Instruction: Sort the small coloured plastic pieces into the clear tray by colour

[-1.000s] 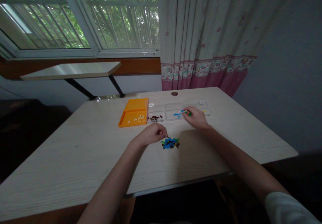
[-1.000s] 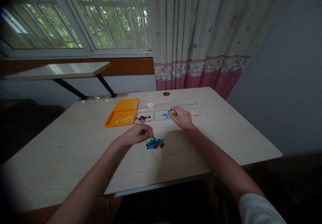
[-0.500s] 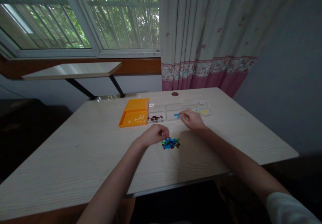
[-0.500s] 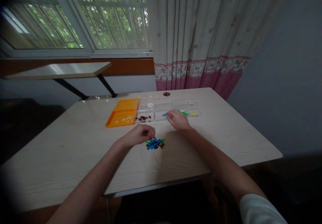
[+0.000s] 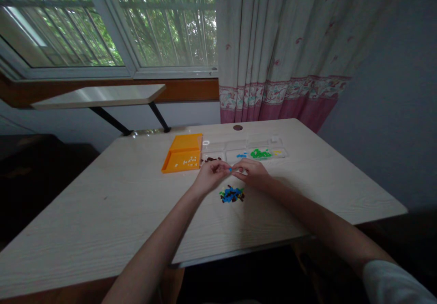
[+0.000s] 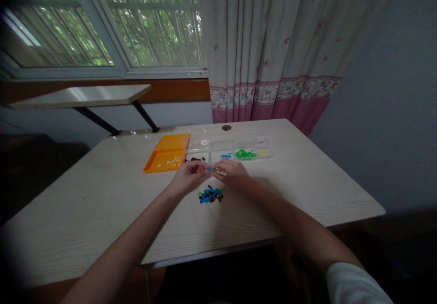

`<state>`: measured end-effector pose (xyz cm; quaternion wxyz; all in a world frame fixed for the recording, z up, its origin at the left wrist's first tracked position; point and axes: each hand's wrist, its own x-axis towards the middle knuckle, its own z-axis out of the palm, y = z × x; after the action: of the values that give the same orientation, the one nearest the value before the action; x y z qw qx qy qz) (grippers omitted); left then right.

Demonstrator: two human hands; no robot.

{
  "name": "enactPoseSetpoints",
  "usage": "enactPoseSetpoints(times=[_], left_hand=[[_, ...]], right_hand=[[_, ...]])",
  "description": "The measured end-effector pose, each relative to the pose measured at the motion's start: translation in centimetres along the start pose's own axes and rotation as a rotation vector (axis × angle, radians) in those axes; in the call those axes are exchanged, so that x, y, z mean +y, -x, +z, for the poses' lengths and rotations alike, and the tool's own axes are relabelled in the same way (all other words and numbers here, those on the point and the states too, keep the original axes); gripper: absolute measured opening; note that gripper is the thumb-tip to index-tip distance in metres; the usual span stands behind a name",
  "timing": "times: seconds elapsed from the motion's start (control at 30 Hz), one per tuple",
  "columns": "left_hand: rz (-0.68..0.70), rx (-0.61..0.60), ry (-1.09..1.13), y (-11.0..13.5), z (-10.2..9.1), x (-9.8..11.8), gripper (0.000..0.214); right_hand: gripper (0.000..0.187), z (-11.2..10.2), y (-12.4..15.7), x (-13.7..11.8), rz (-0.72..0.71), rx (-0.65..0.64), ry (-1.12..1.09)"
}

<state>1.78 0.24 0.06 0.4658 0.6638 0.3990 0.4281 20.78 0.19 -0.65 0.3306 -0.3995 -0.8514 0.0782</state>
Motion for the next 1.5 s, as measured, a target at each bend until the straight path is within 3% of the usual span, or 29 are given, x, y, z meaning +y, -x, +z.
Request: enactPoseSetpoints(times=[0.47, 0.73, 0.87, 1.03, 1.2, 1.5], left_hand=[[-0.002, 0.012, -0.031, 0.3, 0.5, 0.9, 0.029], [0.165, 0.061, -0.381, 0.6, 0.3, 0.8, 0.018], [0.236, -0.035, -0.583, 0.7, 0.0, 0.4, 0.016], [0.293, -0.211, -0.777, 0.8, -0.7, 0.2, 0.017], [0.306, -0.264, -0.797, 0.6, -1.3, 0.2, 0.019], [0.323, -0.474, -0.704, 0.4, -1.5, 0.1, 0.017]], right_hand=[[0.018, 0.1, 0.2, 0.2, -0.139, 0.127, 0.004], [0.016, -0.3, -0.1, 0.1, -0.212, 0.201, 0.019], [0.012, -1.5, -0.5, 0.7, -0.240, 0.386, 0.019], [0.014, -3.6, -0.7, 2.0, -0.103, 0.493, 0.038], [0.016, -3.9, -0.7, 3.1, -0.019, 0.417, 0.058], [0.017, -2.5, -0.6, 5.8, 0.186, 0.253, 0.135]])
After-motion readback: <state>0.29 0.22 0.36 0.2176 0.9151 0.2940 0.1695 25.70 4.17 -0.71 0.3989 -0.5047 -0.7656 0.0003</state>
